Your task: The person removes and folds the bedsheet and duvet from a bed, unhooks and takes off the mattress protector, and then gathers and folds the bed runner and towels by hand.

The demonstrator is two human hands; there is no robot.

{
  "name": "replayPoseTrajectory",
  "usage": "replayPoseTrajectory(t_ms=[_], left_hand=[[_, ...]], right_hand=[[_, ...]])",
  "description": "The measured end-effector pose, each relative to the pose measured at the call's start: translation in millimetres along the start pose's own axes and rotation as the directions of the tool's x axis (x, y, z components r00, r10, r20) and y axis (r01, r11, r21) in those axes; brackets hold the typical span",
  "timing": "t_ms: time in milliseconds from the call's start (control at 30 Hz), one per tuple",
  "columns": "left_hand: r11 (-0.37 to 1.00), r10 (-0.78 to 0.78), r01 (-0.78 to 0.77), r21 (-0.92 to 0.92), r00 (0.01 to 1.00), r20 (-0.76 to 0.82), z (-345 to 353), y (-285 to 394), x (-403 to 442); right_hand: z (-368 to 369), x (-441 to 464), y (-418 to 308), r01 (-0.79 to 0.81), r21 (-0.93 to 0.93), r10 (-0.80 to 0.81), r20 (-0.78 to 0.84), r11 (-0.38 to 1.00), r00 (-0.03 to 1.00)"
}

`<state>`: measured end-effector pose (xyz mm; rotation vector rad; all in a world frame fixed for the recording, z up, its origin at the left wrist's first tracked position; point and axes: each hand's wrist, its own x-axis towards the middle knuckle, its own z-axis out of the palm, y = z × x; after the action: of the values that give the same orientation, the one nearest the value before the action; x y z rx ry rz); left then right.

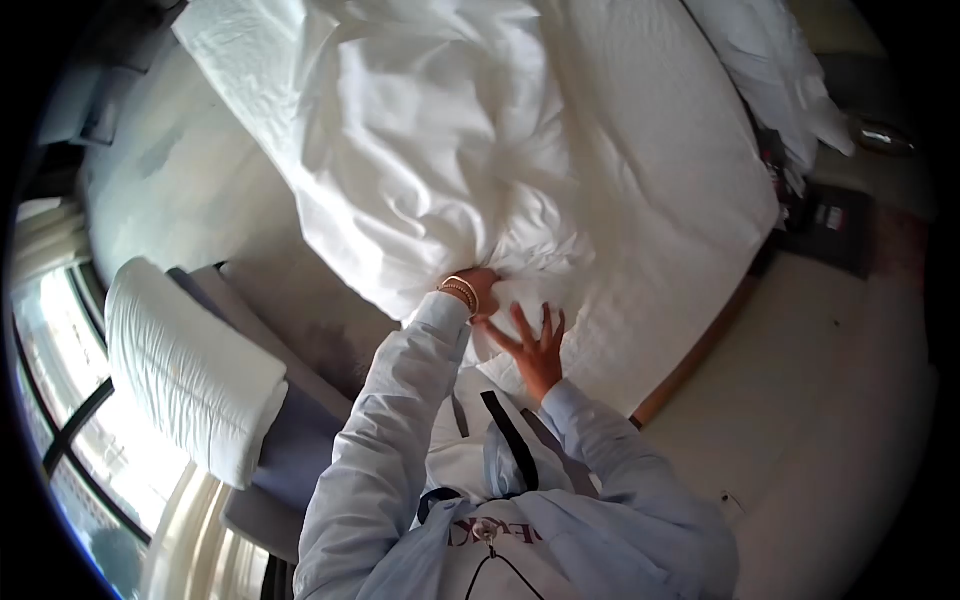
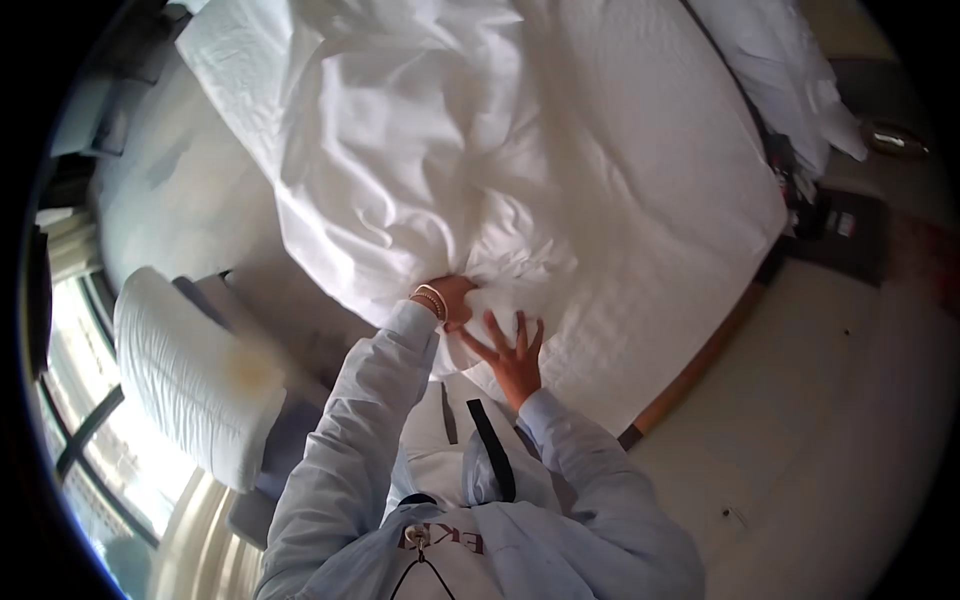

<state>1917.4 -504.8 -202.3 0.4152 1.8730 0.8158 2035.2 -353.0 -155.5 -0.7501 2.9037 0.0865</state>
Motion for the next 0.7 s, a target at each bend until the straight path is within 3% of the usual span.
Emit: replayPoseTrajectory(t_ms=[33, 100, 167, 233, 300, 367, 433, 467, 500, 567, 700], left_hand=[[0.987, -0.078, 0.048, -0.156, 0.977, -0.199, 7.8, -6.1, -11.6], [0.937, 0.069, -0.238, -0.256, 0.844, -0.532, 34.6, -15.8, -34.8], [0.956, 0.05, -0.267, -0.119, 0.551, -0.833, 54.7, 8.7, -86.4], [0.999, -0.018, -0.029, -0.036, 0.487, -0.873, 80.3, 25.4, -131.4], [0.999, -0.041, 0.043, -0.023, 0.456, -0.889, 113.8, 36.0, -149.1], [0.991, -0.065, 0.136, 0.015, 0.566, -0.822, 139.2, 49.6, -137.7], [0.886, -0.036, 0.382, 0.262, 0.621, -0.783, 161.3, 37.7, -97.2], [0.848, 0.029, 0.424, 0.317, 0.56, -0.828, 165.3, 26.1, -78.5], [0.853, 0.034, 0.421, 0.309, 0.546, -0.837, 151.4, 24.4, -72.6], [0.89, 0.081, 0.367, 0.272, 0.46, -0.884, 124.1, 20.0, -66.1], [0.94, 0.058, 0.253, 0.23, 0.546, -0.835, 87.7, 1.2, -67.9]], right_hand=[[6.9, 0.2, 2.3, 0.024, 0.022, -0.023, -0.055, 0.999, 0.998], [9.2, -3.4, 6.1, 0.035, -0.03, -0.038, -0.114, 0.999, 0.993], [4.7, 0.9, 3.4, 0.03, -0.007, -0.03, -0.142, 1.0, 0.989], [2.7, 5.8, 6.5, 0.011, 0.008, -0.01, -0.163, 1.0, 0.987], [0.7, 10.0, 7.7, 0.036, 0.028, -0.031, -0.159, 0.999, 0.987], [-4.5, 13.8, 9.4, 0.036, 0.047, -0.029, -0.148, 0.998, 0.989], [-13.9, 14.6, 11.0, 0.018, 0.148, 0.0, -0.119, 0.989, 0.993], [-15.8, 17.4, 7.4, -0.016, 0.196, 0.046, -0.145, 0.98, 0.988], [-19.2, 23.8, 7.8, -0.008, 0.181, 0.037, -0.155, 0.983, 0.987], [-25.4, 37.3, 8.2, -0.111, 0.323, 0.118, 0.0, 0.94, 0.993], [-32.1, 70.3, 18.6, -0.082, 0.381, 0.052, 0.088, 0.921, 0.995]])
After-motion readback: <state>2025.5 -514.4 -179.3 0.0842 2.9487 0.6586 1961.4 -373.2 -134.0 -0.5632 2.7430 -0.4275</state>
